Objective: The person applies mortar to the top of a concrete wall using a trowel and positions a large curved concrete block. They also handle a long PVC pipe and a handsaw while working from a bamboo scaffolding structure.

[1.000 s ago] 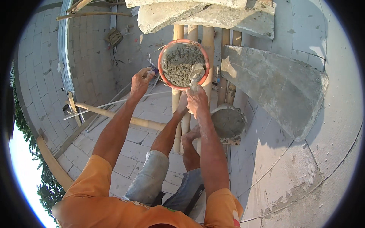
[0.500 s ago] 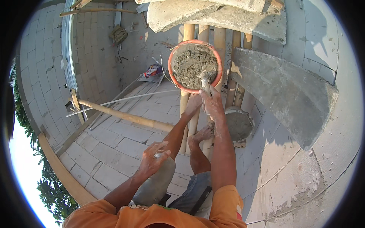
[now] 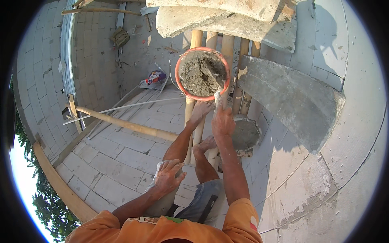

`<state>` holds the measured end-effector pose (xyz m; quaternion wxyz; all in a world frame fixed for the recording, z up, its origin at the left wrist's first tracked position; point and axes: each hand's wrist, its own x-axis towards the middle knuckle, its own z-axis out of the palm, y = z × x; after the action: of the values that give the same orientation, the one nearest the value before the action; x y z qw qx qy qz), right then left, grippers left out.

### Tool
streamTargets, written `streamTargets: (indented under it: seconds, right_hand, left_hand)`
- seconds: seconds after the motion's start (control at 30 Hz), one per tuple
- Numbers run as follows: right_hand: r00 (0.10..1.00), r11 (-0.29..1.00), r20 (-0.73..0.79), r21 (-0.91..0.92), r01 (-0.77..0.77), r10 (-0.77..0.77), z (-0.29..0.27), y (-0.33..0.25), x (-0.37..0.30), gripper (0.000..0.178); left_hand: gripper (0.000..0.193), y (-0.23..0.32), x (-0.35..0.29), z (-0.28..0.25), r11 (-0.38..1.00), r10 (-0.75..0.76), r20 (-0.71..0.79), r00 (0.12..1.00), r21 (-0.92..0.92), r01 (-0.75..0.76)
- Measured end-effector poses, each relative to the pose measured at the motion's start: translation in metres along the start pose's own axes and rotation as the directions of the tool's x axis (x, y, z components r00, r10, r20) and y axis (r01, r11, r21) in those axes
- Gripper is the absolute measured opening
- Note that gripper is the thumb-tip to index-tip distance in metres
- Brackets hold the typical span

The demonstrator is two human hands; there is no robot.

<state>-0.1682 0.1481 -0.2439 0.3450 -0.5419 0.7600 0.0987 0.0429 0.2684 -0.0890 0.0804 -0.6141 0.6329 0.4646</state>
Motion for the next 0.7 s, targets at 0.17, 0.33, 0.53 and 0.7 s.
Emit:
streamTargets:
  seconds: [0.17,0.33,0.53,0.7]
  right_hand:
    - [0.979,0.946,-0.191,0.300,0.121,-0.065,0.010,0.004,-0.019,0.058]
    - [0.985,0.646,0.168,0.755,-0.110,-0.029,-0.010,-0.009,0.035,0.049]
    - [0.997,0.750,0.079,0.660,-0.038,-0.019,0.022,0.015,0.024,0.050]
    - [1.000,0.906,0.006,0.422,-0.008,0.005,-0.014,0.011,-0.027,0.056]
  left_hand:
    - [0.039,-0.001,0.000,-0.001,1.000,-0.003,0.023,1.000,0.009,0.003]
    - [0.036,0.003,0.001,-0.002,1.000,-0.028,-0.009,1.000,0.001,0.028]
    - [0.038,0.000,0.003,-0.003,0.999,-0.031,0.042,0.999,-0.017,0.031]
    - [0.037,-0.001,0.003,-0.004,0.997,-0.056,0.033,0.998,-0.047,0.057]
